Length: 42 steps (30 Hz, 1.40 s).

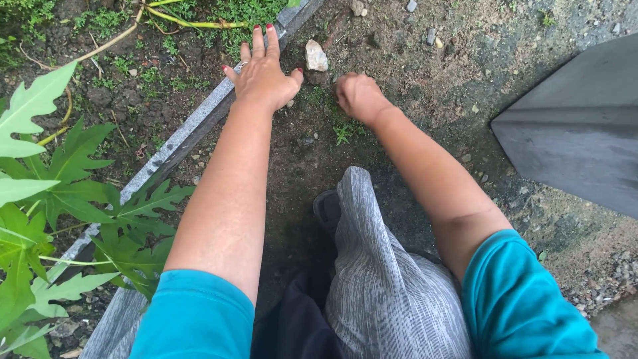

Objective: The person is pulling weeds and cleaning a garden bed by hand.

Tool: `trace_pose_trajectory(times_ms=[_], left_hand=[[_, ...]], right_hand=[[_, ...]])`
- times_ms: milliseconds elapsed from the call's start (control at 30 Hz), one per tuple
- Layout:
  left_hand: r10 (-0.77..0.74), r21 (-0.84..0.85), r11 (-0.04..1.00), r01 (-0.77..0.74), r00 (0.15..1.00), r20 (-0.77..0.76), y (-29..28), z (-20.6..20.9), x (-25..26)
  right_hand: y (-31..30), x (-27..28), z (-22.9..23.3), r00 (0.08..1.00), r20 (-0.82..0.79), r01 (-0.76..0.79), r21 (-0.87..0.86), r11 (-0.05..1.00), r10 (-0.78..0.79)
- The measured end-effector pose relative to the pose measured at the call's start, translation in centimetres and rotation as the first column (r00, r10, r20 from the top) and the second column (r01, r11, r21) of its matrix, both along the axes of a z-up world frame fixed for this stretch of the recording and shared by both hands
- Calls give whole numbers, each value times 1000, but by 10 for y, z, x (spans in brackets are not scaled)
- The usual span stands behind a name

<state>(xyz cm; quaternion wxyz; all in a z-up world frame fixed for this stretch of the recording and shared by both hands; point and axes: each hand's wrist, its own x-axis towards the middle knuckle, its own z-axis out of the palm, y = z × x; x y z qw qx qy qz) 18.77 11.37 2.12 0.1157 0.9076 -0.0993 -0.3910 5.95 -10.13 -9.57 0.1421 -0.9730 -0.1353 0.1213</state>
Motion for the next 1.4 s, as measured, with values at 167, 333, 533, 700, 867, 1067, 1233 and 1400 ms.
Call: trace_pose_trajectory(times_ms=[167,333,533,700,867,1067,1233,1400], left_hand=[[-1,1,1000,1,1000,3,0,0,0],[-1,-3,1000,1,1000,-9,0,-2,1],[6,-12,1000,-6,1000,2,1,-3,0],[10,-28,1000,-11,1000,-8,2,-1,0],[-4,-21,1000,4,1000,-7,3,-1,1],[12,-35,999,-12,1000,-13,5,6,0],[7,-31,999,-8,999,-39,5,10,3],[9,-35,999,-11,998,-58,3,5,4]], right_hand=[[-3,23,42,768,-399,627,315,712,-501],[24,18,31,871,-275,488,393,780,-406],[55,17,46,985,-64,170,243,955,-159],[47,18,18,990,-74,130,158,979,-120],[35,35,44,831,-290,553,341,760,-475],[59,21,49,985,-128,138,201,970,-114],[47,16,15,983,-45,183,254,950,-178],[23,31,34,762,-444,640,403,654,-471]])
